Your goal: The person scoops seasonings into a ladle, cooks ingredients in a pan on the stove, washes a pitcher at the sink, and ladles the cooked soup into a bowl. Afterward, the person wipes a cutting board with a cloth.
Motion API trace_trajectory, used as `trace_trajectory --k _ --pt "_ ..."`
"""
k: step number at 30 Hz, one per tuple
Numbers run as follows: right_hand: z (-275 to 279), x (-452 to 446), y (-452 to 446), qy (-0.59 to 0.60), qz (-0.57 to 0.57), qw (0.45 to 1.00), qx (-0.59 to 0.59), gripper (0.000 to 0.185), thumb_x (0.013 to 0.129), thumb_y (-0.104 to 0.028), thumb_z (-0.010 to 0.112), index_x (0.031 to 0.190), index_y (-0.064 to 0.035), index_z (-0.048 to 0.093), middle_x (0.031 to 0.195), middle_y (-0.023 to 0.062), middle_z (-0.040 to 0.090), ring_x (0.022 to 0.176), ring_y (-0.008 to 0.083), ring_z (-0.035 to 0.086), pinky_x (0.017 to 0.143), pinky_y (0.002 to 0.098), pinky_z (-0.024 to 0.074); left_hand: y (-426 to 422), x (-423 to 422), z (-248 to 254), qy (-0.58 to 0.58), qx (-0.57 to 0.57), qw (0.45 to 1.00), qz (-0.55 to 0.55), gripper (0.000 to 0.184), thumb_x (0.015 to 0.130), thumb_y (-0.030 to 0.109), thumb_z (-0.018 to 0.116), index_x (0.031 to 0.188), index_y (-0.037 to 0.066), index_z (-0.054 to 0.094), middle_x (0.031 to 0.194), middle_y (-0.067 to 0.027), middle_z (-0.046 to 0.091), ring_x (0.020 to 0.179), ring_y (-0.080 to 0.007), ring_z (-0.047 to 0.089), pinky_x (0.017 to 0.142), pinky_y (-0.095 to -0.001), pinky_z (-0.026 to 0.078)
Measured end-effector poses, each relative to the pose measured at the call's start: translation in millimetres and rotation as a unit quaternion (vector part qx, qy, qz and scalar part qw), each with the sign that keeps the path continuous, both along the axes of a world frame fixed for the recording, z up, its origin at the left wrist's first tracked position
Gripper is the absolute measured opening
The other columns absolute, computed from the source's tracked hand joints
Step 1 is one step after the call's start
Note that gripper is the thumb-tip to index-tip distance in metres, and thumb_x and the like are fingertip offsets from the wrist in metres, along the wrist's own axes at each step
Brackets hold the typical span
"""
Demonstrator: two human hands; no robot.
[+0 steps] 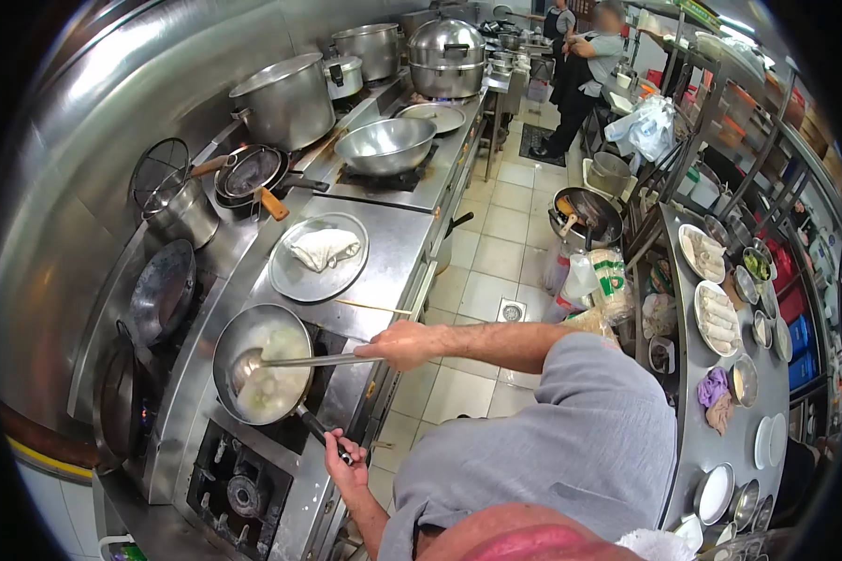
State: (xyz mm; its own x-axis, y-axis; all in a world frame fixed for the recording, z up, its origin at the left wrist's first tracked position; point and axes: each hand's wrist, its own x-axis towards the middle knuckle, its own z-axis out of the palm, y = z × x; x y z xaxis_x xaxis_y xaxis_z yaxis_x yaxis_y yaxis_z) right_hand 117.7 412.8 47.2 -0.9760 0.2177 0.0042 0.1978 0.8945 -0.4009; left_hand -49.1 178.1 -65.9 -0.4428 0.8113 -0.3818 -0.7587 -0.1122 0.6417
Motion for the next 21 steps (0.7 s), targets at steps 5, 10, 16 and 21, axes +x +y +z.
trace_trajectory --k 5,10,16,21 --pt "-34.3 -16.6 -14.5 0.033 -0.101 0.993 -0.045 0.052 0.066 -0.001 0.054 0.116 -0.0046 0.044 0.078 0.0198 0.058 0.077 0.0379 0.058 0.063 0.0464 0.0459 -1.4 1.4 1.9 0.011 -0.007 1.0 0.001 0.03 0.091 0.037 0.048 0.094 0.008 0.053 0.056 0.0019 0.044 0.044 -0.0087 0.038 0.045 -0.0258 0.035" --pt "-60.6 -37.5 -37.0 0.141 -0.12 0.958 -0.217 0.038 0.067 -0.005 0.056 0.104 -0.0013 0.05 0.077 0.019 0.059 0.081 0.0382 0.059 0.068 0.0461 0.0461 -3.2 3.8 1.3 0.016 -0.017 1.0 0.001 0.037 0.09 0.044 0.047 0.096 0.008 0.053 0.057 0.0015 0.045 0.045 -0.0097 0.039 0.047 -0.0269 0.036" --pt "-6.5 -5.7 -46.0 0.011 -0.088 0.994 -0.061 0.049 0.068 -0.001 0.055 0.116 -0.0012 0.044 0.081 0.0199 0.06 0.078 0.039 0.058 0.066 0.0443 0.0463 -9.9 9.1 -8.1 -0.002 0.021 1.0 0.006 0.055 0.086 0.058 0.04 0.103 0.007 0.054 0.059 0.0002 0.049 0.047 -0.0115 0.043 0.05 -0.0276 0.039" --pt "41.6 33.7 -56.7 0.007 -0.041 0.989 -0.145 0.048 0.066 0.0 0.057 0.113 0.0005 0.046 0.088 0.019 0.06 0.082 0.0348 0.059 0.069 0.0412 0.0475 -24.3 10.6 -22.4 -0.041 0.037 0.998 0.002 0.058 0.086 0.059 0.038 0.107 0.007 0.053 0.062 -0.0006 0.053 0.051 -0.012 0.048 0.053 -0.0295 0.043"
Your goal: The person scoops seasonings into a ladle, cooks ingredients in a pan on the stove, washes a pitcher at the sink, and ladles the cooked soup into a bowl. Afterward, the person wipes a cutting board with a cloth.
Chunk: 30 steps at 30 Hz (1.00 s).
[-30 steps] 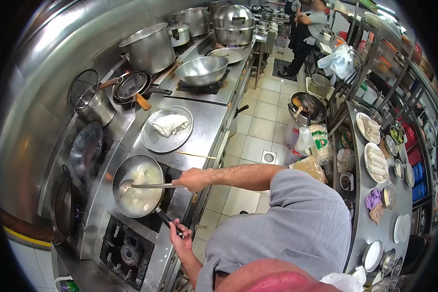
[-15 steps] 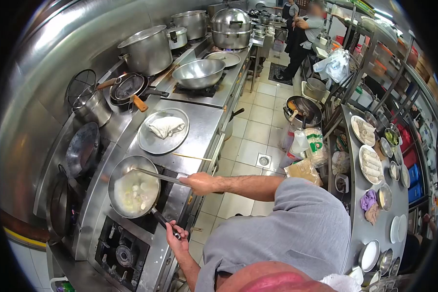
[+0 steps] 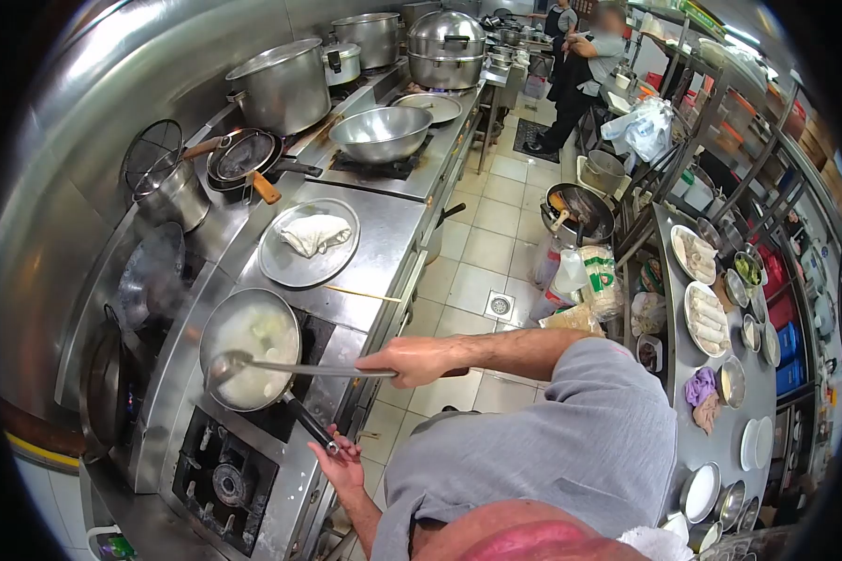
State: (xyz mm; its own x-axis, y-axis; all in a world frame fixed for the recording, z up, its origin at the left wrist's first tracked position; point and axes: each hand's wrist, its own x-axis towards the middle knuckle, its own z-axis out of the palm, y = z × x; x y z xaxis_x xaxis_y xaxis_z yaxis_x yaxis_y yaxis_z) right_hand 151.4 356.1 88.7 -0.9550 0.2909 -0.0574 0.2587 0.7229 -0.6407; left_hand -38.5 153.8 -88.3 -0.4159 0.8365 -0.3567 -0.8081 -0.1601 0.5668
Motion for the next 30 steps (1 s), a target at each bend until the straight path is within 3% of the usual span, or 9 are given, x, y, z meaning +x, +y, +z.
trace_trajectory --k 2,5,6,10,14,20,24,27,30 --pt "5.8 13.2 1.6 0.043 0.049 0.989 -0.135 0.053 0.067 0.001 0.056 0.118 0.0006 0.045 0.095 0.0184 0.06 0.088 0.0302 0.059 0.075 0.0382 0.0473 -4.4 -0.6 -0.8 0.008 -0.003 1.0 -0.002 0.057 0.087 0.058 0.038 0.107 0.007 0.053 0.062 -0.0006 0.053 0.052 -0.0121 0.048 0.054 -0.0296 0.043" --pt "21.0 26.1 -1.3 -0.03 0.026 0.987 -0.157 0.056 0.067 0.001 0.056 0.122 -0.0013 0.045 0.097 0.018 0.06 0.092 0.0267 0.059 0.079 0.036 0.0464 -0.7 0.6 1.8 0.002 0.0 1.0 0.003 0.051 0.09 0.052 0.038 0.107 0.007 0.053 0.064 -0.0011 0.054 0.053 -0.0121 0.048 0.055 -0.0295 0.044" --pt "17.2 27.7 2.6 -0.012 0.045 0.988 -0.145 0.062 0.069 0.002 0.053 0.13 -0.002 0.038 0.091 0.0185 0.059 0.08 0.0248 0.058 0.072 0.0352 0.0457 -0.7 -1.4 -0.2 0.008 0.007 1.0 0.004 0.049 0.09 0.05 0.038 0.107 0.007 0.053 0.064 -0.0013 0.054 0.053 -0.0121 0.048 0.055 -0.0294 0.044" --pt "9.2 33.7 11.4 -0.067 0.035 0.996 -0.051 0.063 0.069 0.001 0.051 0.13 -0.0045 0.038 0.085 0.0193 0.06 0.077 0.0315 0.059 0.068 0.04 0.0467 -0.3 -5.2 -4.7 0.008 0.012 1.0 0.009 0.043 0.092 0.044 0.039 0.105 0.006 0.054 0.065 -0.0022 0.054 0.054 -0.0122 0.049 0.056 -0.0289 0.043" --pt "4.6 31.3 14.7 -0.173 0.023 0.984 0.037 0.06 0.067 0.001 0.049 0.127 -0.0041 0.042 0.093 0.0177 0.06 0.087 0.0324 0.059 0.071 0.0421 0.0483 -0.3 -5.5 -2.8 0.003 0.011 1.0 0.006 0.043 0.092 0.043 0.039 0.105 0.005 0.055 0.066 -0.0024 0.055 0.054 -0.0122 0.049 0.057 -0.0288 0.043" --pt "-40.2 15.3 26.3 -0.113 0.005 0.983 0.145 0.06 0.069 0.0 0.047 0.129 -0.0065 0.04 0.095 0.0179 0.058 0.081 0.0331 0.06 0.067 0.0432 0.0498 -0.3 -7.8 -8.8 0.004 0.024 1.0 -0.002 0.045 0.092 0.045 0.04 0.106 0.004 0.055 0.068 -0.0026 0.056 0.056 -0.0124 0.05 0.059 -0.0293 0.042" --pt "-72.4 3.6 39.8 -0.075 0.015 0.98 0.182 0.063 0.07 -0.002 0.048 0.131 -0.0102 0.037 0.098 0.019 0.058 0.084 0.0328 0.061 0.069 0.0419 0.0505 -2.5 -4.0 -14.7 -0.032 0.033 0.999 0.022 0.057 0.089 0.052 0.04 0.116 0.002 0.049 0.08 -0.0022 0.057 0.067 -0.0115 0.05 0.06 -0.0261 0.04" --pt "-56.4 1.2 34.7 -0.048 -0.028 0.99 0.128 0.065 0.071 -0.004 0.052 0.132 -0.015 0.035 0.109 0.0178 0.057 0.089 0.0331 0.06 0.073 0.0418 0.0499 -17.5 -6.9 -46.8 0.012 0.015 1.0 -0.025 0.052 0.091 0.05 0.038 0.109 0.004 0.053 0.081 -0.0027 0.053 0.072 -0.0109 0.048 0.061 -0.0269 0.041" --pt "-68.6 -16.2 42.4 0.001 -0.057 0.989 0.136 0.065 0.071 -0.004 0.055 0.132 -0.0148 0.035 0.108 0.0177 0.057 0.09 0.0333 0.059 0.076 0.0422 0.049 -31.0 -2.9 -84.1 0.077 -0.108 0.991 -0.03 0.048 0.089 0.052 0.043 0.102 0.007 0.055 0.072 0.0009 0.05 0.056 -0.01 0.046 0.057 -0.0264 0.043"
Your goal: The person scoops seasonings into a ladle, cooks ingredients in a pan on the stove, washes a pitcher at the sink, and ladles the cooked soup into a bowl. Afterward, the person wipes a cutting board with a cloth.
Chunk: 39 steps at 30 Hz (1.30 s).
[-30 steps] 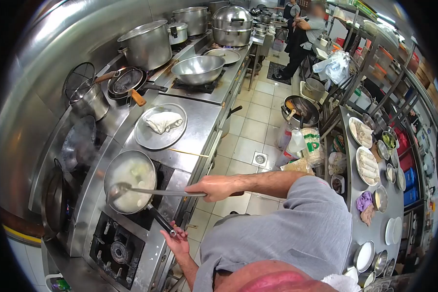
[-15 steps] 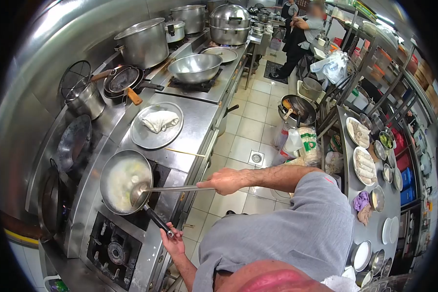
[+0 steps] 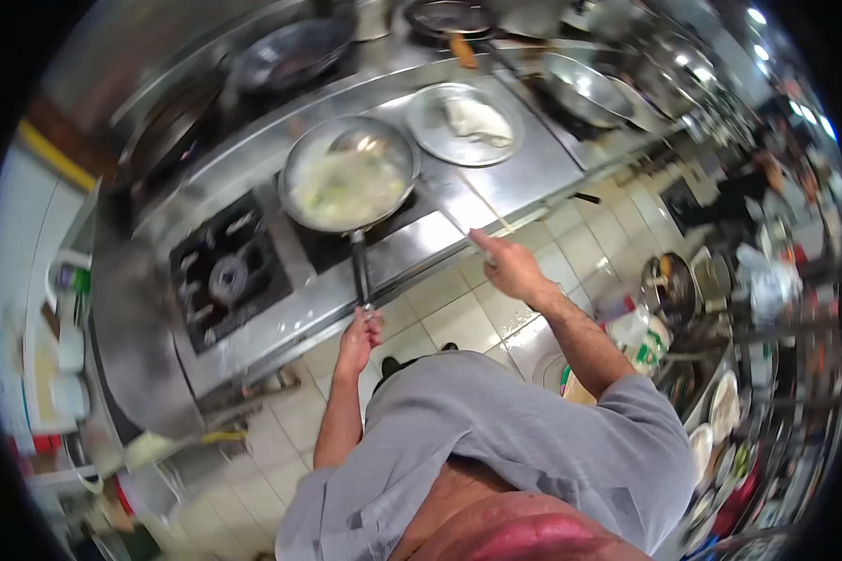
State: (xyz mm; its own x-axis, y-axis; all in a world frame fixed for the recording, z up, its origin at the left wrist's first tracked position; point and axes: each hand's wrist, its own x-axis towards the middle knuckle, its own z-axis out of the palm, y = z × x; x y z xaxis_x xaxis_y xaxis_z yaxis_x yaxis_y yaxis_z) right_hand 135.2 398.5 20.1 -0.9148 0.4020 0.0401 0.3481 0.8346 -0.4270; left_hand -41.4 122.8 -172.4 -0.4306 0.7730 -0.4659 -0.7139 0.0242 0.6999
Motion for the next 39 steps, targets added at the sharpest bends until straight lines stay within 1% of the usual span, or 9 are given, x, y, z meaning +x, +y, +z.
trace_trajectory --k 7,10,13,17,27,31,34,36,39 --pt "-6.0 -59.5 8.6 0.02 -0.03 0.998 -0.046 0.059 0.07 -0.003 0.056 0.127 -0.0059 0.041 0.093 0.0185 0.062 0.083 0.033 0.06 0.072 0.0409 0.0479 -17.8 5.8 -50.6 -0.035 -0.156 0.986 0.053 0.043 0.086 0.048 0.051 0.103 0.009 0.051 0.081 -0.0027 0.051 0.064 -0.0122 0.049 0.059 -0.0287 0.046" --pt "-4.0 -79.2 -2.2 -0.024 -0.087 0.951 -0.294 0.062 0.07 -0.002 0.059 0.129 -0.0035 0.04 0.086 0.0204 0.062 0.076 0.03 0.061 0.068 0.0366 0.0469 -14.8 2.6 -69.1 -0.055 -0.16 0.982 0.089 0.04 0.086 0.043 0.054 0.109 0.011 0.048 0.086 -0.0028 0.053 0.07 -0.0149 0.053 0.062 -0.0308 0.046" --pt "-10.2 -78.0 -5.7 0.006 0.006 0.984 -0.176 0.062 0.07 0.0 0.057 0.129 -0.0056 0.041 0.076 0.0155 0.06 0.068 0.0221 0.058 0.066 0.0322 0.0474 -4.1 -7.0 -76.4 -0.054 -0.157 0.98 0.108 0.04 0.086 0.039 0.056 0.115 0.012 0.047 0.093 -0.003 0.053 0.078 -0.0174 0.054 0.066 -0.0335 0.047" --pt "2.8 -60.5 0.5 -0.032 0.078 0.996 -0.038 0.059 0.07 -0.002 0.056 0.128 -0.0075 0.041 0.098 0.0194 0.06 0.09 0.0346 0.057 0.078 0.0408 0.0458 10.9 -14.3 -86.6 -0.065 -0.097 0.984 0.133 0.044 0.083 0.041 0.06 0.117 0.017 0.045 0.096 -0.0008 0.051 0.082 -0.0181 0.053 0.068 -0.0352 0.045" --pt "-1.9 -36.3 -3.8 0.0 -0.032 0.998 -0.049 0.06 0.069 -0.001 0.057 0.127 -0.0067 0.042 0.089 0.0168 0.061 0.08 0.0308 0.06 0.072 0.0377 0.0486 28.9 -22.9 -121.1 -0.197 0.037 0.955 0.218 0.032 0.084 0.038 0.055 0.108 0.017 0.051 0.098 -0.0018 0.05 0.088 -0.0212 0.052 0.069 -0.0391 0.042" --pt "-9.1 -53.3 -35.4 0.075 -0.15 0.881 -0.442 0.062 0.069 0.0 0.058 0.128 0.0015 0.038 0.066 0.0074 0.053 0.044 0.0136 0.051 0.039 0.028 0.0409 37.8 -17.7 -111.0 -0.195 0.024 0.945 0.262 0.028 0.085 0.039 0.052 0.103 0.017 0.053 0.094 -0.001 0.05 0.087 -0.0216 0.053 0.069 -0.038 0.042" --pt "16.3 -59.4 -47.9 0.093 -0.169 0.798 -0.572 0.062 0.069 0.002 0.057 0.128 0.0033 0.037 0.065 0.0065 0.053 0.044 0.0129 0.05 0.039 0.0266 0.04 44.0 -17.6 -114.3 -0.213 0.028 0.942 0.258 0.028 0.085 0.039 0.049 0.102 0.017 0.053 0.089 -0.0006 0.05 0.083 -0.0217 0.054 0.07 -0.038 0.042" --pt "16.7 -60.2 -43.0 0.125 -0.174 0.67 -0.711 0.061 0.07 0.003 0.057 0.128 0.0034 0.037 0.066 0.0058 0.053 0.044 0.0127 0.049 0.039 0.0262 0.0397 50.3 -16.0 -110.3 -0.274 0.054 0.922 0.267 0.031 0.084 0.042 0.05 0.1 0.015 0.054 0.088 -0.0025 0.054 0.082 -0.0221 0.055 0.071 -0.0385 0.042" --pt "16.7 -49.8 -35.3 0.092 -0.147 0.678 -0.714 0.061 0.071 0.003 0.057 0.128 0.0027 0.036 0.068 0.0058 0.054 0.045 0.0127 0.05 0.04 0.0259 0.0405 56.6 -10.6 -93.1 -0.274 0.07 0.916 0.285 0.036 0.082 0.043 0.051 0.097 0.01 0.055 0.089 -0.0055 0.058 0.083 -0.0231 0.056 0.073 -0.0375 0.042"
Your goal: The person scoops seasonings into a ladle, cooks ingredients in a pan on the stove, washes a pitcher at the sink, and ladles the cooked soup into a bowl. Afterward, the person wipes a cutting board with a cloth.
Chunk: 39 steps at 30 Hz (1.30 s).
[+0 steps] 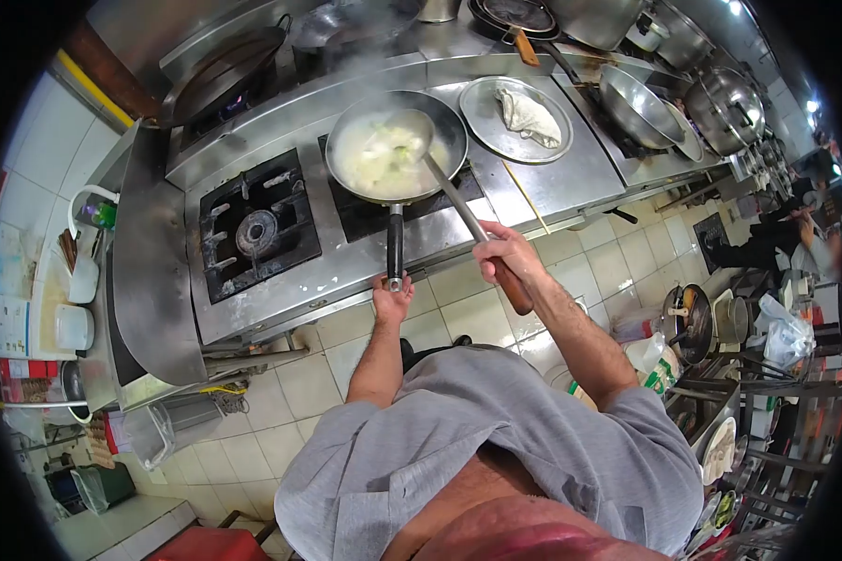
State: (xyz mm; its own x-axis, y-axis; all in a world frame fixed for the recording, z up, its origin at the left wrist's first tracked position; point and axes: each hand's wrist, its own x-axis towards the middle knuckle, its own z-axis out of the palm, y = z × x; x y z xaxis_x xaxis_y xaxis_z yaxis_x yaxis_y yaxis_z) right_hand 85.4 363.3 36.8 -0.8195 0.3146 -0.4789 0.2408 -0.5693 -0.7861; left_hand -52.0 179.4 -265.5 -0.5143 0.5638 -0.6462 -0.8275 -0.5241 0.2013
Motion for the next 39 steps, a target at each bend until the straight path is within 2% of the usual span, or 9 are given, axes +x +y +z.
trace_trajectory --k 9,10,17,20,23,26,32,35,39 --pt "-28.6 51.0 16.1 0.086 0.088 0.773 0.623 0.066 0.067 -0.003 0.057 0.13 -0.0029 0.037 0.099 0.0208 0.059 0.089 0.0283 0.06 0.076 0.0355 0.048 -2.0 1.3 -19.1 0.062 0.292 0.954 -0.041 0.041 0.08 0.041 0.052 0.093 0.003 0.054 0.07 -0.0031 0.048 0.06 -0.0162 0.042 0.076 -0.0328 0.038" --pt "-1.3 57.0 14.0 0.012 0.151 0.792 0.592 0.066 0.066 -0.004 0.058 0.129 -0.0021 0.038 0.107 0.0228 0.056 0.092 0.0323 0.059 0.077 0.0357 0.0485 11.5 21.4 36.0 0.019 0.05 0.997 0.064 0.042 0.08 0.043 0.052 0.093 0.004 0.054 0.07 -0.002 0.048 0.059 -0.0145 0.039 0.076 -0.0333 0.038" --pt "3.9 82.5 2.2 0.086 0.098 0.865 0.485 0.059 0.067 -0.002 0.054 0.124 -0.0037 0.04 0.08 0.0171 0.059 0.067 0.0255 0.058 0.062 0.0369 0.0476 3.2 -11.3 -23.0 0.119 0.136 0.981 0.076 0.013 0.07 0.004 0.063 0.082 0.001 0.058 0.077 -0.008 0.059 0.062 -0.0173 0.05 0.057 -0.0298 0.044" --pt "12.7 94.2 -10.1 0.067 0.09 0.887 0.447 0.063 0.067 0.001 0.052 0.128 -0.0034 0.038 0.078 0.0128 0.06 0.053 0.0154 0.055 0.051 0.0313 0.0481 15.0 -20.0 -37.3 0.172 -0.141 0.969 0.107 0.01 0.068 0.005 0.065 0.071 0.002 0.055 0.074 -0.0093 0.057 0.063 -0.0192 0.051 0.054 -0.0315 0.044" --pt "9.7 97.5 -21.2 0.02 0.096 0.904 0.415 0.061 0.068 0.001 0.052 0.127 -0.0026 0.037 0.081 0.012 0.06 0.054 0.0162 0.055 0.052 0.0318 0.0482 21.6 -21.7 -44.9 0.547 -0.469 0.693 0.004 0.026 0.067 0.015 0.07 0.077 -0.002 0.053 0.074 -0.0124 0.054 0.075 -0.0281 0.055 0.06 -0.0402 0.046" --pt "-1.4 90.6 -29.5 0.076 0.056 0.861 0.499 0.059 0.069 0.001 0.055 0.125 -0.0021 0.039 0.082 0.0124 0.061 0.054 0.0172 0.055 0.055 0.0322 0.0483 22.4 7.6 -11.7 0.515 -0.733 0.445 0.004 0.023 0.07 0.015 0.066 0.074 -0.004 0.053 0.08 -0.0205 0.056 0.079 -0.0337 0.055 0.067 -0.0429 0.045" --pt "15.7 57.5 -61.2 0.07 -0.034 0.928 0.364 0.059 0.066 0.002 0.055 0.122 0.0011 0.041 0.076 0.013 0.059 0.048 0.0163 0.056 0.043 0.0305 0.0464 -27.1 -17.9 4.8 0.674 -0.385 0.615 -0.14 0.048 0.079 0.025 0.058 0.115 -0.004 0.045 0.111 -0.0206 0.05 0.095 -0.0311 0.052 0.081 -0.0435 0.041" --pt "12.5 28.0 -81.3 0.14 -0.064 0.947 0.282 0.062 0.062 0.001 0.058 0.122 0.0033 0.041 0.074 0.0131 0.057 0.045 0.0166 0.055 0.038 0.0304 0.0432 -46.8 -31.9 22.5 0.264 -0.253 0.887 -0.283 0.051 0.084 0.04 0.055 0.124 0.012 0.041 0.126 -0.0095 0.043 0.105 -0.0255 0.046 0.088 -0.0385 0.039" --pt "9.5 -1.5 -110.3 0.168 -0.133 0.961 0.175 0.063 0.057 0.003 0.06 0.117 0.0062 0.044 0.068 0.0117 0.055 0.043 0.0169 0.054 0.036 0.0299 0.0402 -41.9 -56.3 -21.5 0.172 -0.084 0.929 -0.316 0.049 0.084 0.047 0.054 0.117 0.011 0.045 0.117 -0.0053 0.049 0.097 -0.0204 0.049 0.083 -0.0343 0.042"
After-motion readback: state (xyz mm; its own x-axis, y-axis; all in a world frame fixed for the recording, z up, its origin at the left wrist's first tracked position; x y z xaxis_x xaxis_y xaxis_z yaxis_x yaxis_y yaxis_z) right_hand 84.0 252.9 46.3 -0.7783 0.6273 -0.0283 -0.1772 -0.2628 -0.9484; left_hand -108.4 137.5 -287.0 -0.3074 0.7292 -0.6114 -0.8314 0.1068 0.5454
